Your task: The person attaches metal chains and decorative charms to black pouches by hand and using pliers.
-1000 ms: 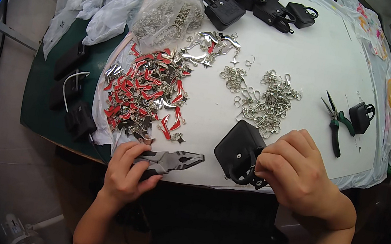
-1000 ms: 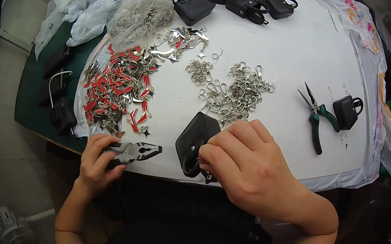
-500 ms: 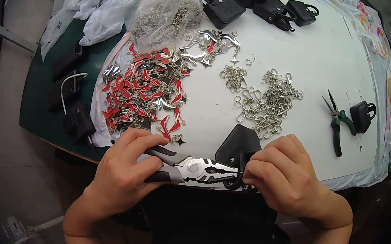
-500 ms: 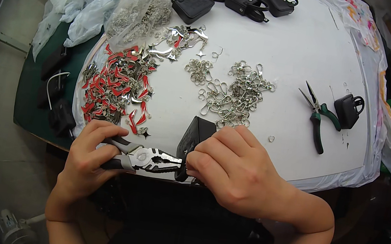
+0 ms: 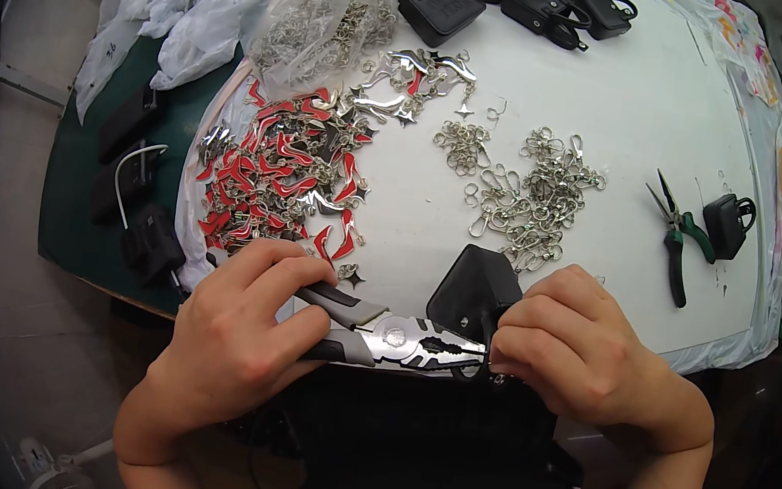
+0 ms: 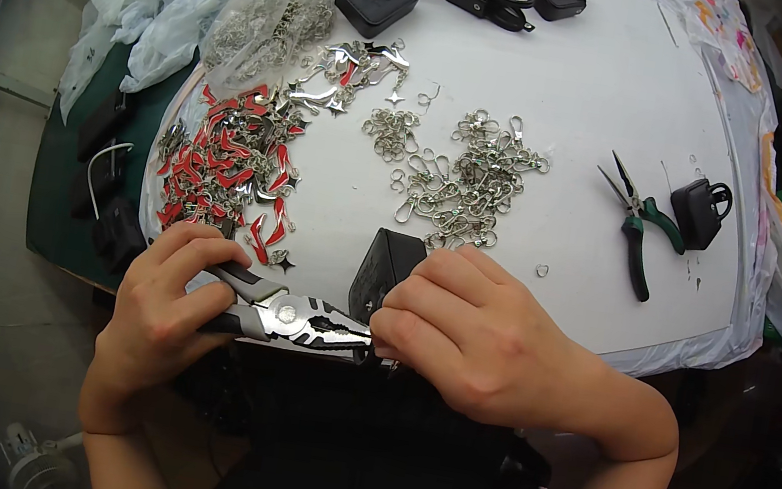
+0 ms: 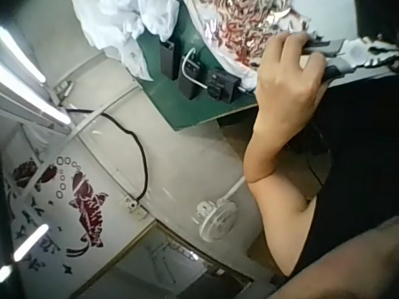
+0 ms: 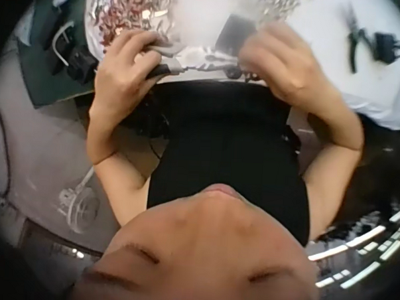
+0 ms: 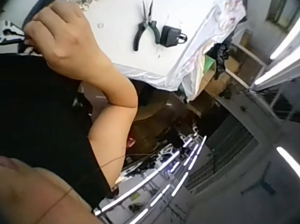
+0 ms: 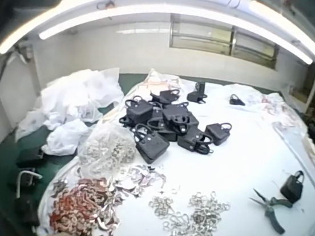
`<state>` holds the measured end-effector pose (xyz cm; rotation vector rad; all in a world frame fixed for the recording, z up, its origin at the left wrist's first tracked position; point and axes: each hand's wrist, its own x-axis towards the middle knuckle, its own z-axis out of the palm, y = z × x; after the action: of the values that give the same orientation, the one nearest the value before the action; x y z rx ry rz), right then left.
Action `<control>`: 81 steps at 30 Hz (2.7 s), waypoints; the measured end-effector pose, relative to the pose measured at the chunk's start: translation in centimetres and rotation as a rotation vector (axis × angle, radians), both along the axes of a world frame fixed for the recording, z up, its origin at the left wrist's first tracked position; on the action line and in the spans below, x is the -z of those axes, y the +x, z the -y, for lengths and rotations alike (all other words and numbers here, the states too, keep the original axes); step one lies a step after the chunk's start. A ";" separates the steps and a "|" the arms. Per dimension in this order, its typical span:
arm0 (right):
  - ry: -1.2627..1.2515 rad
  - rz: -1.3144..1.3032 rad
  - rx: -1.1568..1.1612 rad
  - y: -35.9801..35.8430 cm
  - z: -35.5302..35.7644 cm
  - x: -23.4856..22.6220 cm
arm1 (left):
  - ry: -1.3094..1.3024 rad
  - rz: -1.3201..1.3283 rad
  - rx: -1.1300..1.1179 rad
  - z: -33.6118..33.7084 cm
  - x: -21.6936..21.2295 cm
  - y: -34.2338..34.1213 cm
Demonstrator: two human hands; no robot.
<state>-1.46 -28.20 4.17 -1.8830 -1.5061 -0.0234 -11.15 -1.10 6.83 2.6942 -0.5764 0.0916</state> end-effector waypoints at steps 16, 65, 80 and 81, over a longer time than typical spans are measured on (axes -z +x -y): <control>-0.531 0.114 0.874 5.2 17.8 6.4 | 0.017 -0.154 -0.195 -2.1 -1.0 0.1; -0.360 0.003 0.235 -1.0 5.2 -3.9 | -0.067 -0.016 -0.330 -2.6 2.0 -2.5; -0.327 -0.008 0.294 -0.8 6.0 -3.4 | -0.538 0.063 -0.143 2.8 5.8 -2.6; -0.318 -0.007 0.294 -1.0 5.9 -3.3 | -0.529 0.067 -0.143 4.0 5.4 -1.9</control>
<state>-2.41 -34.09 7.47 -2.3435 -1.2728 0.0924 -13.04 -5.11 1.42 2.2162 -0.3193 0.3252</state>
